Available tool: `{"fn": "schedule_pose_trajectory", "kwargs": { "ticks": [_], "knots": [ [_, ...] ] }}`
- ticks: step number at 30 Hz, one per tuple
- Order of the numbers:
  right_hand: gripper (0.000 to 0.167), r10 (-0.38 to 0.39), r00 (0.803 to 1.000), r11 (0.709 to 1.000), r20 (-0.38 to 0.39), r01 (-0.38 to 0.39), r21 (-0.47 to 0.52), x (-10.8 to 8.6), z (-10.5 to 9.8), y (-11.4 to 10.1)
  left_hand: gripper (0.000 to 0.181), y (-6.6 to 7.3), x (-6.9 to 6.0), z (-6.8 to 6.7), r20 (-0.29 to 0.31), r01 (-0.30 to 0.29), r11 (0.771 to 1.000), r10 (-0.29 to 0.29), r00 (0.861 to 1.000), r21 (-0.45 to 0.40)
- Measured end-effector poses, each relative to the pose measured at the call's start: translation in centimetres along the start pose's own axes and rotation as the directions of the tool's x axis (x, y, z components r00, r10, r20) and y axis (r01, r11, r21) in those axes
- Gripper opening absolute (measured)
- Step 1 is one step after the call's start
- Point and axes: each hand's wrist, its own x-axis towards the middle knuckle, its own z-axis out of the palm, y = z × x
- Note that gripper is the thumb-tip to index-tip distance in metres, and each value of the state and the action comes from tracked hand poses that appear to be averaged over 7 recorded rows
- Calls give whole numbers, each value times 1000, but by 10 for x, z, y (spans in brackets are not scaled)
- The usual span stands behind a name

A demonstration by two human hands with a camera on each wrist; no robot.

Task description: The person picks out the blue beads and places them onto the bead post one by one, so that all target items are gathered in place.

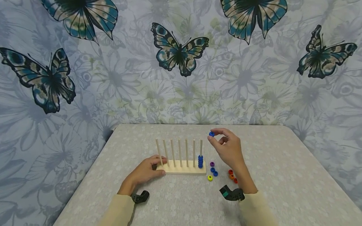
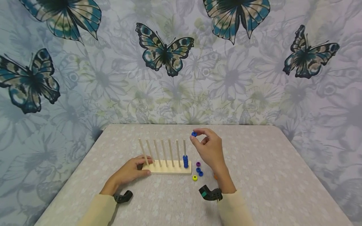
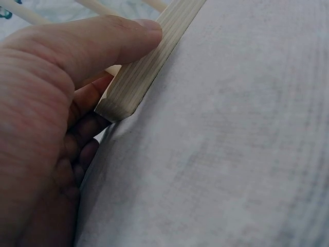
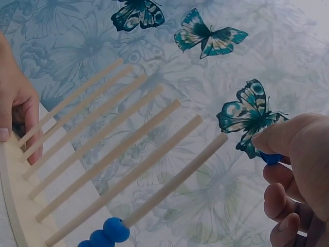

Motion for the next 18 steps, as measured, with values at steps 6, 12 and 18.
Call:
{"fn": "schedule_pose_trajectory", "kwargs": {
  "ticks": [6,12,18],
  "knots": [
    [25,-59,998,998,6,59,-2,-2,5,-4,37,2,1,-1,4,-11,1000,11,1000,5],
    [24,-86,996,996,21,86,-2,-5,13,-8,38,2,1,-2,7,-18,1000,18,1000,-10],
    [24,-83,996,996,29,84,-25,-7,19,-10,39,2,0,0,13,-15,1000,15,1000,-9]
  ]
}}
